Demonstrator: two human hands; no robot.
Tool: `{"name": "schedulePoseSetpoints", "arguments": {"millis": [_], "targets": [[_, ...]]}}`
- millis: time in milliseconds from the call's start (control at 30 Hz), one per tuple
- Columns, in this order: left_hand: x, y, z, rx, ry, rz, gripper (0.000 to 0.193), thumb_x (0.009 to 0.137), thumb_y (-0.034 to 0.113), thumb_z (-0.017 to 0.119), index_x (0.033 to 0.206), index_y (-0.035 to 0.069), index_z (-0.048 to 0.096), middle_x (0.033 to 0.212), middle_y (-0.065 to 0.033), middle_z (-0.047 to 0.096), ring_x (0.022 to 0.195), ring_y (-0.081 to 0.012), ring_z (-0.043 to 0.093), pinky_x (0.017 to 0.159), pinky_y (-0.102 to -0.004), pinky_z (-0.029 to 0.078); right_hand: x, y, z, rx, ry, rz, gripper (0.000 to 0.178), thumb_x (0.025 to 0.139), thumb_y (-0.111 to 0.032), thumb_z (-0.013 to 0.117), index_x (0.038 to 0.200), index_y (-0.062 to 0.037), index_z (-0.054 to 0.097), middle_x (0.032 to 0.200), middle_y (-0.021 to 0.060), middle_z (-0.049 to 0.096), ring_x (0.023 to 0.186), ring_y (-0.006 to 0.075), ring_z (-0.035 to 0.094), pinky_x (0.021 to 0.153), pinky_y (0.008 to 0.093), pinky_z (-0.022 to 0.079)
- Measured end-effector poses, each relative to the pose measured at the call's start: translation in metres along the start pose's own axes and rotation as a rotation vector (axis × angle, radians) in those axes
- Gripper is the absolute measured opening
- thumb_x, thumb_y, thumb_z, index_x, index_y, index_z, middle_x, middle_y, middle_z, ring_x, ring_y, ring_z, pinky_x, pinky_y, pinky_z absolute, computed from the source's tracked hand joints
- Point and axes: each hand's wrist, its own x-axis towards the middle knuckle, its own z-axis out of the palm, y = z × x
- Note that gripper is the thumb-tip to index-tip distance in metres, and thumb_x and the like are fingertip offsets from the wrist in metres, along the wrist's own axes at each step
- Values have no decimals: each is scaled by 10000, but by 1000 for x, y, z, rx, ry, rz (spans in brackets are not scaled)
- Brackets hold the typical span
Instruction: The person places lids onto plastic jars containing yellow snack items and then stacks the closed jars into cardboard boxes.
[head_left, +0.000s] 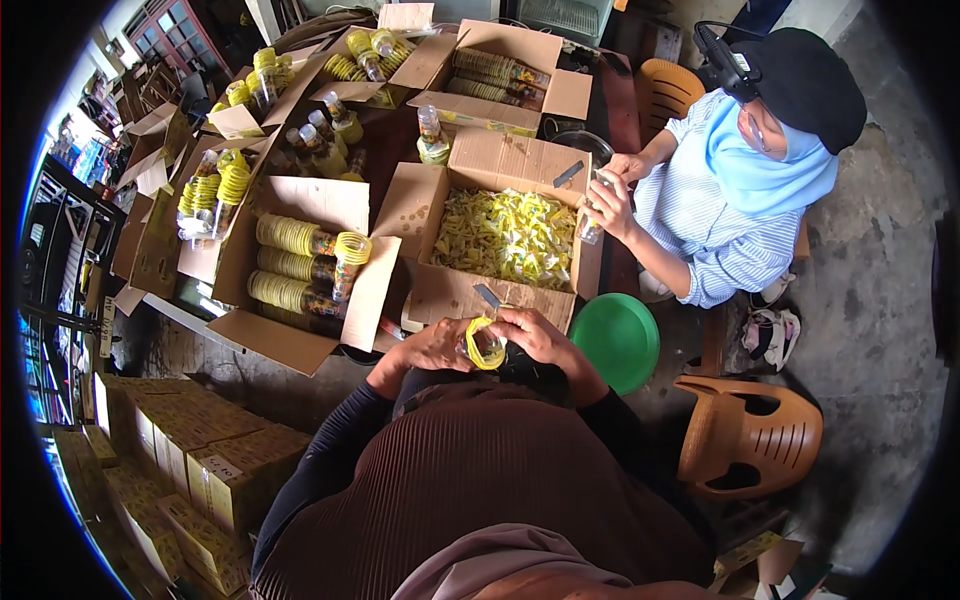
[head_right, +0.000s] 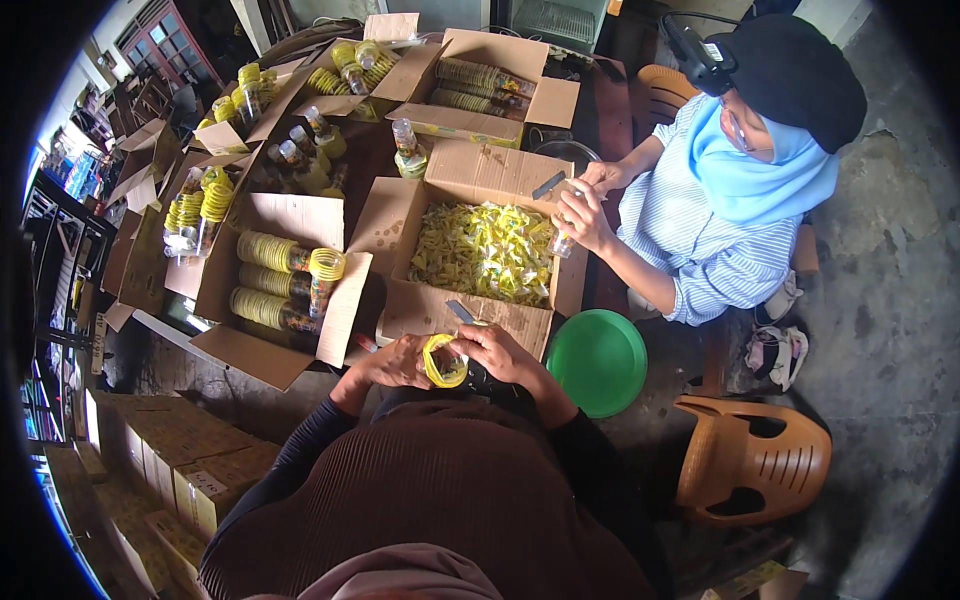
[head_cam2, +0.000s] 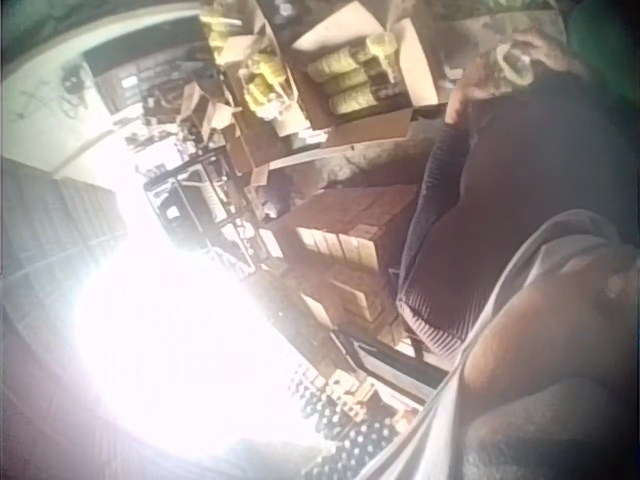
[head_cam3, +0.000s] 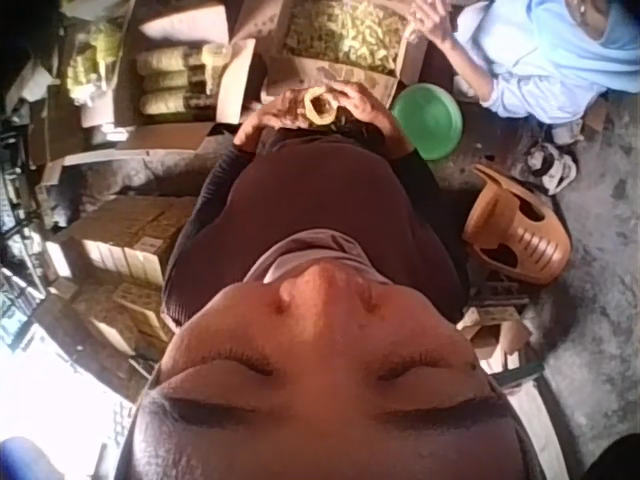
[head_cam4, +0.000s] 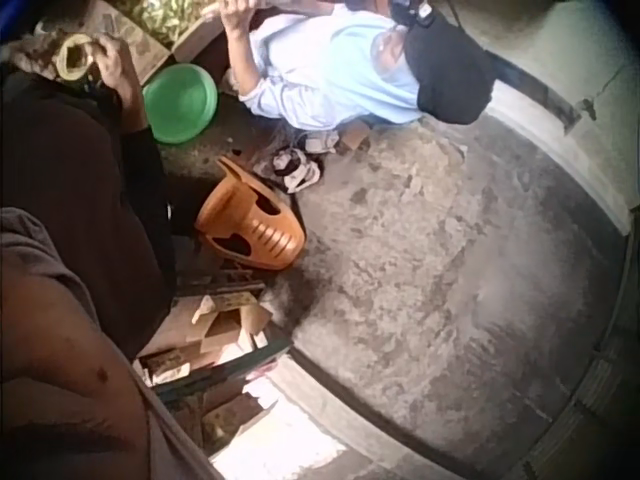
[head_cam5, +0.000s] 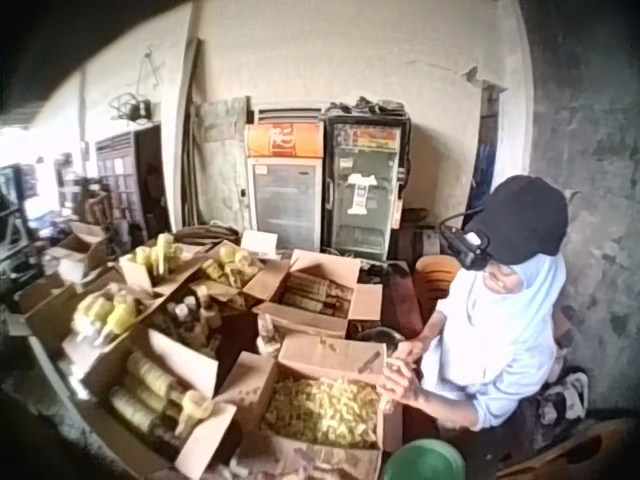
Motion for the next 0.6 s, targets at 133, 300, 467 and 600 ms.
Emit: {"name": "schedulePoseSetpoints", "arguments": {"millis": [133,300,467,600], "targets": [[4,19,-8,257,-39,61,343,866,203,565,1130,-14,542,804,-37,575,700,-116,510,653,-272,439,6,-4,-1,428,33,45,257,993,-222,505,857,-12,563,728,9,513,704,87,482,628,268,394],[-5,25,7,444,181,187,436,771,161,693,1133,-21,534,888,-114,616,774,-229,613,709,-334,485,6,-9,10,816,132,87,156,985,-208,517,861,-115,531,737,-92,384,639,-8,331,573,169,288],[-9,31,23,619,366,124,530,651,86,776,1127,17,555,982,-149,635,877,-343,642,767,-385,512,10,1,35,989,331,126,94,966,-196,556,913,-120,573,768,-98,466,635,-8,361,560,170,302],[-15,8,32,697,473,167,559,634,108,794,1131,24,553,975,-142,628,891,-355,630,767,-396,513,9,8,43,1142,475,243,80,932,-174,615,998,-129,616,827,-89,585,654,-12,440,566,165,331]]}}
